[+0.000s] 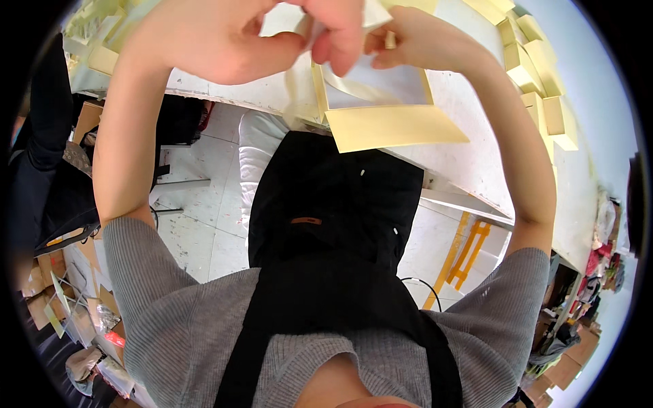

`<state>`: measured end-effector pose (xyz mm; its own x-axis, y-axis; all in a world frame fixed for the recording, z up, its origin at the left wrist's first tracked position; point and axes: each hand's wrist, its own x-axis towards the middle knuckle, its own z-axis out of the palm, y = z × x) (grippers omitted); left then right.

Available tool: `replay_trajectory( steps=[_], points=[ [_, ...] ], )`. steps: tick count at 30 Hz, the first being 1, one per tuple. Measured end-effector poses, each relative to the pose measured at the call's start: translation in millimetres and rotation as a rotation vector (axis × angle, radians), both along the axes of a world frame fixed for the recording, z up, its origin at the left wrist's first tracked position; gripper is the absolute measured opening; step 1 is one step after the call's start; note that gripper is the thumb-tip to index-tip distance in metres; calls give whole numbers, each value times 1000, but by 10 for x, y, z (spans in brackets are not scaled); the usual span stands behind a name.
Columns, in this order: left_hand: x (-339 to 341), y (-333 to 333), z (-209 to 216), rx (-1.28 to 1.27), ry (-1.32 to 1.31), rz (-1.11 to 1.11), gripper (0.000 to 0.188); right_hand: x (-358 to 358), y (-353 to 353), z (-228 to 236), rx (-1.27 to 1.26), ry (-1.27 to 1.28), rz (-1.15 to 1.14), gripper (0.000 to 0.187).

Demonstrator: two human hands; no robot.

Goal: The person assembles small yellow boxes by folding flaps and inserting white ribbons through slots. They repeatedly open and close the boxes to adjust the ribbon placement and then set the finished boxes aside on the table.

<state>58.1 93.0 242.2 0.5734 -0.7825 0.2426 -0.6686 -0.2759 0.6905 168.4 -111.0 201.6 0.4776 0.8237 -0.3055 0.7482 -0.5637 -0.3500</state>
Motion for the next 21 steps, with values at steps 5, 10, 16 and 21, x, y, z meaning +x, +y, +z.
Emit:
replay_trajectory(
  steps=[5,10,16,21],
  points=[
    [84,65,-288,137,-207,-48,16,87,-1051,-85,140,15,-244,20],
    [209,-321,-717,148,-252,156,20,-537,-1912,-611,526,238,-727,14],
    [290,-678,-908,221,-195,235,19,-1220,-1171,-1340,513,-195,-801,38],
    [172,-706,-785,309,-164,303,20,-1182,-752,-1458,610,-506,-890,23]
  ],
)
